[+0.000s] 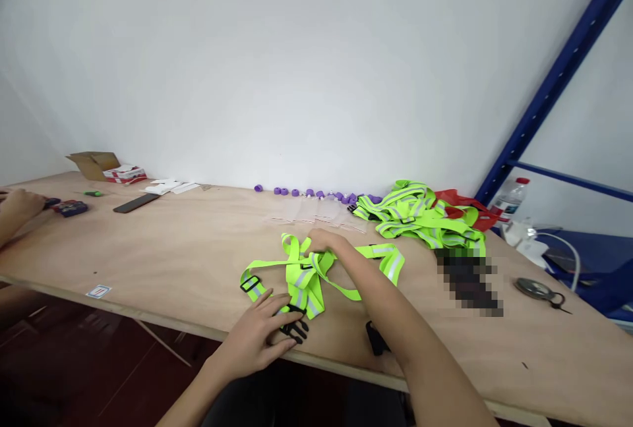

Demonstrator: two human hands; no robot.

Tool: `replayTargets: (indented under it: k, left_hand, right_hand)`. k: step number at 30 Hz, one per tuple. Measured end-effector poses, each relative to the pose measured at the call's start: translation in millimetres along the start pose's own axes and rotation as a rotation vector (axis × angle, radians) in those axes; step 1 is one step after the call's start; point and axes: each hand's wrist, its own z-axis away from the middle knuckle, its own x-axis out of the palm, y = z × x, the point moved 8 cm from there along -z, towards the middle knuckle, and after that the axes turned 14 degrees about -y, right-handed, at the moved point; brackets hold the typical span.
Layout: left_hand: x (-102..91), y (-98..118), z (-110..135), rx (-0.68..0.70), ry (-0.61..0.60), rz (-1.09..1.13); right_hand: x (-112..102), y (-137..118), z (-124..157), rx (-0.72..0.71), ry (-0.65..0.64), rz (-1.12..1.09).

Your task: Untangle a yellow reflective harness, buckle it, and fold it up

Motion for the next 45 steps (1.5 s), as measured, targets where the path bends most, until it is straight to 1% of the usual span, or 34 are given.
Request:
replayTargets:
  k: [2,3,5,7,9,11,14,17,19,21,23,25,27,30,32,34,37,39,41,43,45]
  left_hand:
    - [-0.1,0,0,0.012,-0.01,0.024]
    - [-0.6,0,1,0.017,-0.011,0.035]
    - [-2.0,0,2,0.024,-0.009,0.055]
    - [-3.2,0,2,0.027,-0.01,0.071]
    - [-3.9,0,2,0.028,-0.015,0.078]
    - [-3.8,0,2,0.033,-0.018,0.072]
    - [-2.3,-1,1,0.042,-0.018,0.049]
    - [-0.6,-1,2,0.044,-0.012,0.025]
    - [0.1,-1,3,0.05,-0.004,0.01]
    - [0.5,-1,3,0.051,0.006,0.001]
    - [0.8,-2,2,0.044,0.014,-0.004]
    - [1.2,-3,2,0.038,0.015,-0.01]
    - [1.4,-3,1,0.035,0.013,-0.019]
    - [0.8,-2,1,0.031,0.018,-0.033]
    - [0.4,-1,1,0.032,0.031,-0.044]
    - [0.4,0,1,0.035,0.046,-0.061]
    - [0.2,-1,0,0.029,0.069,-0.086]
    - [-0.7,-2,0,0.018,0.084,-0.078]
    - [-2.3,-3,1,0.018,0.102,-0.052]
    - [-5.6,-1,4,0.044,0.146,-0.004]
    - [-12.0,2,9,0.087,0.231,0.064]
  right_hand:
    - [-8,2,-1,0.03,0.007,0.031]
    - [-16,5,1,0.052,0.043,0.046]
    - [-39,16,8,0.129,0.178,0.065]
    - [-63,33,20,0.235,0.333,0.065]
    - [-79,50,34,0.343,0.46,0.042]
    - [-86,65,48,0.428,0.547,0.002]
    - [-85,84,63,0.507,0.62,-0.075]
    - [-75,100,67,0.547,0.631,-0.164]
    - [-66,106,63,0.533,0.608,-0.217]
    - [-59,104,55,0.454,0.582,-0.252]
    - [-54,95,52,0.331,0.577,-0.269]
    - [-50,83,58,0.208,0.59,-0.27]
    - [-45,72,76,0.115,0.605,-0.26]
    - [-29,58,123,0.024,0.599,-0.229]
    - [-10,51,160,-0.006,0.568,-0.208]
    - [15,46,196,-0.012,0.525,-0.191]
    - [55,38,234,-0.029,0.449,-0.132]
    - [77,35,248,-0.032,0.419,-0.095]
    - [92,34,254,-0.027,0.409,-0.086]
    - [99,35,254,-0.021,0.409,-0.096]
    - [102,38,252,-0.018,0.41,-0.113]
